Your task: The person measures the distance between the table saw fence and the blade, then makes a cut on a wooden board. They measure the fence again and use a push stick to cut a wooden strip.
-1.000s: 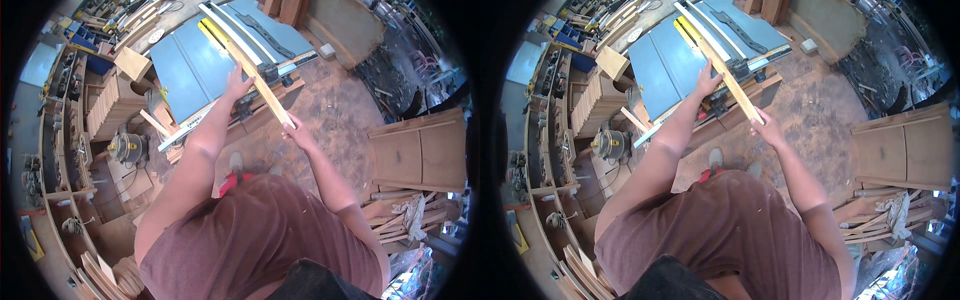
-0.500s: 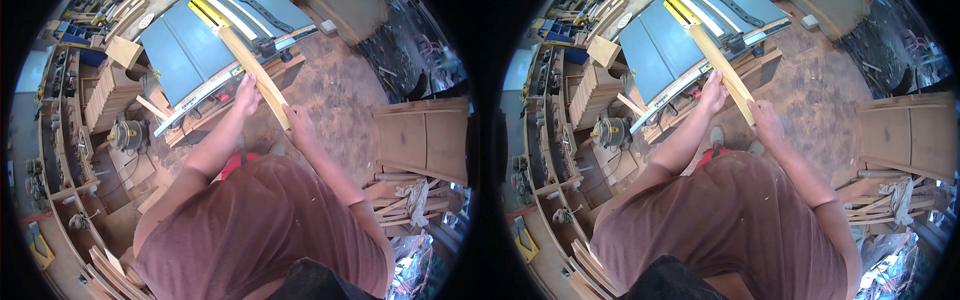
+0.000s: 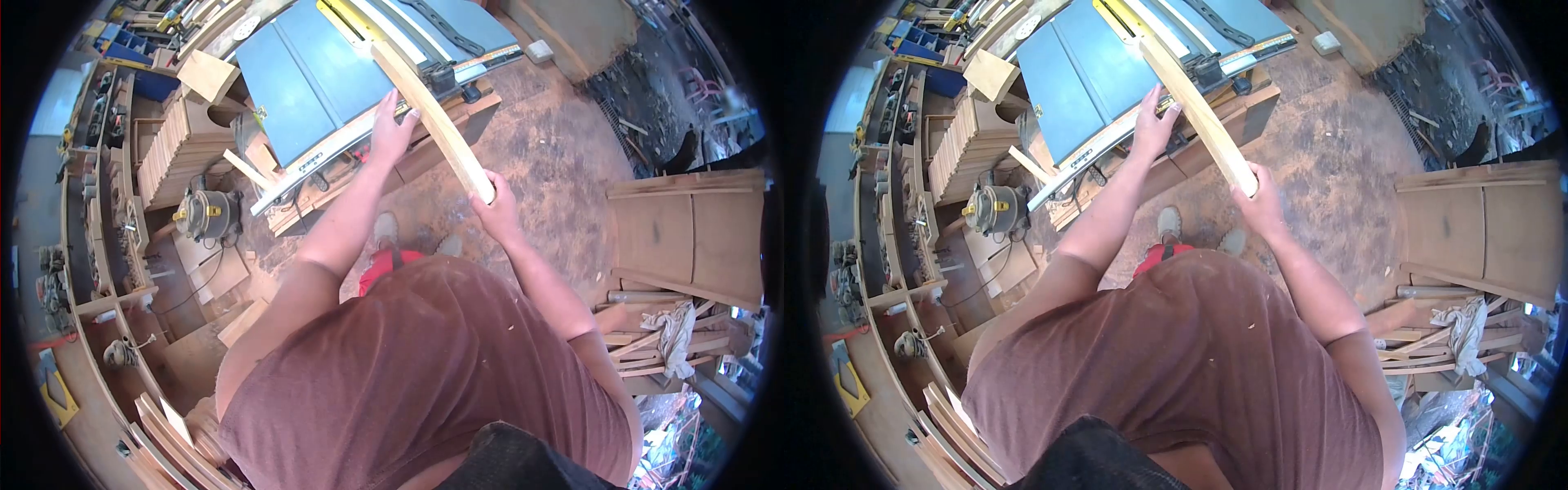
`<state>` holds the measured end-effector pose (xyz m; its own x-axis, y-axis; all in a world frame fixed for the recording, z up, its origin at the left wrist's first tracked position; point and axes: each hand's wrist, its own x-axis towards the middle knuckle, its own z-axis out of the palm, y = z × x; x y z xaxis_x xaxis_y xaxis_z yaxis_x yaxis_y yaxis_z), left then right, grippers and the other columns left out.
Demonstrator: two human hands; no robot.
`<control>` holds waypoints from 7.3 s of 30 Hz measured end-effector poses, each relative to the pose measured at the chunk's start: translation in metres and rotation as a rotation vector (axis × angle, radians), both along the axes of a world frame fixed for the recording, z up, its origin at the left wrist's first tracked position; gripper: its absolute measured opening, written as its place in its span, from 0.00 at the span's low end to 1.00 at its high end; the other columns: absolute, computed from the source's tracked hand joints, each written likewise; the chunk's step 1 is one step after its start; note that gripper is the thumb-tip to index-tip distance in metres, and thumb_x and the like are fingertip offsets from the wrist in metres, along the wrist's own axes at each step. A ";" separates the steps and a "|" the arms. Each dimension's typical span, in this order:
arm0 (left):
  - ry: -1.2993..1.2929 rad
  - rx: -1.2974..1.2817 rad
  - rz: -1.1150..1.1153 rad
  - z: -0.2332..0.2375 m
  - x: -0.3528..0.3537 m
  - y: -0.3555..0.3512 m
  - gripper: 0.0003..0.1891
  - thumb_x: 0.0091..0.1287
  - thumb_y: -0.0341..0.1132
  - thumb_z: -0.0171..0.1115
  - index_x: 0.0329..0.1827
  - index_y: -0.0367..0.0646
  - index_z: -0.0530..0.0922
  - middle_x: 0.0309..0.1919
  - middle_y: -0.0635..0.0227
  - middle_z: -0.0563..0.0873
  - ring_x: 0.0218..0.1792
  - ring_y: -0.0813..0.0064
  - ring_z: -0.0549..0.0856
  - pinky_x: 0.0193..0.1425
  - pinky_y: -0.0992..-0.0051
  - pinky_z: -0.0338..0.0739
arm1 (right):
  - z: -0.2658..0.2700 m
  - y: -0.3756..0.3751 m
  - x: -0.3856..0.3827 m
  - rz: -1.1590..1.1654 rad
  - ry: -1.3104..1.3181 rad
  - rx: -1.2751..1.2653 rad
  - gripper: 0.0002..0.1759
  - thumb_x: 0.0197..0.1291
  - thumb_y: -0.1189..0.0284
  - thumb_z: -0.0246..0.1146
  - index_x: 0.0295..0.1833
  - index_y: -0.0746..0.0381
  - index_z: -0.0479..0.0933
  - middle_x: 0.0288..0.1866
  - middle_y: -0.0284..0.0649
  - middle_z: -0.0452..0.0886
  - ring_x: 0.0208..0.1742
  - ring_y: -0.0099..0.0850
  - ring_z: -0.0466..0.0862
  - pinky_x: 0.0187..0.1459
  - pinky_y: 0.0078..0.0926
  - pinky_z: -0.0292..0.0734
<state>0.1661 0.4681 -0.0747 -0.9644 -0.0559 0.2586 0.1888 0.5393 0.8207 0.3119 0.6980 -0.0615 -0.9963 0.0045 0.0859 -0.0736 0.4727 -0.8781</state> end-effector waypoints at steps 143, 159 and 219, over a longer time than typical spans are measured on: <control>-0.283 -0.278 -0.129 -0.005 -0.116 -0.039 0.53 0.64 0.58 0.61 0.77 0.29 0.43 0.75 0.40 0.57 0.78 0.52 0.54 0.80 0.60 0.43 | 0.071 -0.032 -0.139 0.813 0.412 1.306 0.39 0.51 0.69 0.69 0.69 0.65 0.65 0.72 0.44 0.68 0.78 0.39 0.58 0.78 0.45 0.47; -0.237 -0.207 -0.031 -0.013 -0.119 -0.032 0.45 0.65 0.49 0.61 0.76 0.31 0.50 0.73 0.45 0.63 0.76 0.55 0.60 0.79 0.57 0.47 | 0.065 -0.056 -0.172 0.747 0.543 1.383 0.26 0.60 0.71 0.58 0.65 0.64 0.70 0.69 0.44 0.71 0.76 0.39 0.62 0.77 0.46 0.50; -0.170 -0.395 -0.178 0.010 -0.084 -0.031 0.71 0.39 0.63 0.78 0.74 0.23 0.45 0.73 0.37 0.59 0.77 0.50 0.54 0.80 0.56 0.41 | 0.071 -0.129 -0.261 0.652 0.457 1.415 0.32 0.54 0.68 0.66 0.66 0.60 0.70 0.64 0.37 0.76 0.79 0.32 0.56 0.74 0.65 0.47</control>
<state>0.0825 0.4375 -0.0646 -0.9806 0.1852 0.0639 0.1870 0.7881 0.5865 0.0513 0.5689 0.0094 -0.6893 -0.7208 -0.0725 -0.6924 0.6261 0.3585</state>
